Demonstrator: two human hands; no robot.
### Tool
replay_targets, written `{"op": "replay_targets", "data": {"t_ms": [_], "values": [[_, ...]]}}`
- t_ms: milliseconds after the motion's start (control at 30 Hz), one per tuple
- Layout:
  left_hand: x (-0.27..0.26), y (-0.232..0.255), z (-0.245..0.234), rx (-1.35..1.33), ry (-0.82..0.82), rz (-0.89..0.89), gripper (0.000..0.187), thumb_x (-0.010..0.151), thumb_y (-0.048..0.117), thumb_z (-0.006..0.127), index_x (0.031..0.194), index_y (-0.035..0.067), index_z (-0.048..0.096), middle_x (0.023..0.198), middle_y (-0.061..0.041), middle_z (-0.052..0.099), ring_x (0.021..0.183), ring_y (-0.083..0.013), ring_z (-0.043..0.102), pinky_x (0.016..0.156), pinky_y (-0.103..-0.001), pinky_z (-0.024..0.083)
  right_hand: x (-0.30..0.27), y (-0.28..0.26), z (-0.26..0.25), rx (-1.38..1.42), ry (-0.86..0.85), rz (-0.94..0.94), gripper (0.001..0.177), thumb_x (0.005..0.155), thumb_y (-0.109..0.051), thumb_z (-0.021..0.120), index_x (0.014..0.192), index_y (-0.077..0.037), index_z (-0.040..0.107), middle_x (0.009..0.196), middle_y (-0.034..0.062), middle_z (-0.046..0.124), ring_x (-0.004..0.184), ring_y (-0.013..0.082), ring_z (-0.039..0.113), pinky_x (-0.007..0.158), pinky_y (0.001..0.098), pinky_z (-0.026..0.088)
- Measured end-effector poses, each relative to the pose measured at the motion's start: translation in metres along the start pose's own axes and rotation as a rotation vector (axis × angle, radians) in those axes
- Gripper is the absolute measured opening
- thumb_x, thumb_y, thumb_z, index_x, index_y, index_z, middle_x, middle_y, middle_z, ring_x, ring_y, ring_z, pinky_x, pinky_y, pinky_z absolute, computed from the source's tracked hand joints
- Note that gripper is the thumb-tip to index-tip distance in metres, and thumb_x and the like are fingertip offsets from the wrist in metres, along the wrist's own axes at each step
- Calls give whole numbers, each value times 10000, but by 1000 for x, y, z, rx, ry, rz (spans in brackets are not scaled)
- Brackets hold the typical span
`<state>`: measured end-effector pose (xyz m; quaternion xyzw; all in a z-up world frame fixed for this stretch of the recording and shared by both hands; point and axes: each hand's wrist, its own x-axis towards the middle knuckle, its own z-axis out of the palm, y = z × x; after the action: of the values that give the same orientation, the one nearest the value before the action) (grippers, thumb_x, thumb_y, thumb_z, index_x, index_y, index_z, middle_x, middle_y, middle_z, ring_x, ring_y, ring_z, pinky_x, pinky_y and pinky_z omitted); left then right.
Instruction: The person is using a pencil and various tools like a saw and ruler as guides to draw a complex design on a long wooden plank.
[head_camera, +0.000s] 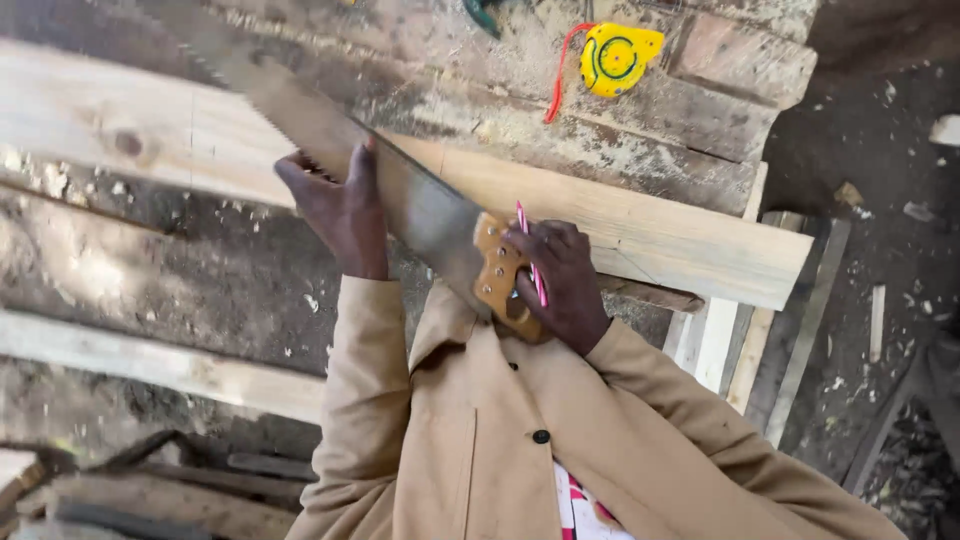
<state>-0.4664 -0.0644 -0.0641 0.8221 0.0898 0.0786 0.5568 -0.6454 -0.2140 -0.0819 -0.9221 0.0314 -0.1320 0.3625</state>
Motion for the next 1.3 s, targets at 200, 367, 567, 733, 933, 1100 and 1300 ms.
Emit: {"op": "replay_targets", "data": {"t_ms": [200,367,567,733,933,1100,1300], "values": [[-43,-7,-17,112,-73,-174,545,626,346,827,842,-26,492,685,-176,546,644,-257,542,610,-379,447,-50,20,-5,-41,76,-153,408,743,33,537,1103,-143,610,1152,119,597,985,333,552,842,396,440],[-70,-9,-8,50,-38,-274,545,583,382,823,761,-18,499,674,-172,524,651,-245,549,625,-334,458,-60,24,-27,-53,59,-86,459,718,54,518,1112,-163,608,1108,151,620,944,349,572,767,421,440],[-85,-29,11,-53,-87,-398,518,600,408,804,634,43,438,534,-104,477,466,-170,523,431,-269,426,-81,35,-36,-69,66,9,454,738,62,487,1091,-189,623,1121,113,628,913,340,564,774,427,441],[-84,-45,13,-33,-106,-358,525,628,386,814,608,42,419,476,-106,454,382,-167,497,364,-265,405,-78,23,-44,-51,73,36,466,754,37,495,1097,-244,637,1131,74,630,910,316,569,789,406,446],[-85,-55,16,-103,-105,-296,500,663,348,809,636,44,413,503,-94,435,384,-169,489,305,-274,400,-68,6,-63,79,23,34,453,723,58,495,1072,-195,636,1142,114,620,826,375,594,707,448,466],[-85,-59,16,-188,-113,-325,521,659,377,810,659,39,413,527,-75,442,396,-142,501,321,-250,471,-65,7,-64,85,19,38,493,733,75,486,1116,-202,627,1155,122,613,820,365,600,710,441,465],[-84,-62,16,-109,-96,-298,503,678,359,799,644,34,417,522,-97,432,443,-155,501,331,-259,447,-59,7,-66,109,39,33,440,771,66,486,1088,-196,644,1163,91,614,793,343,605,697,417,471]]}}
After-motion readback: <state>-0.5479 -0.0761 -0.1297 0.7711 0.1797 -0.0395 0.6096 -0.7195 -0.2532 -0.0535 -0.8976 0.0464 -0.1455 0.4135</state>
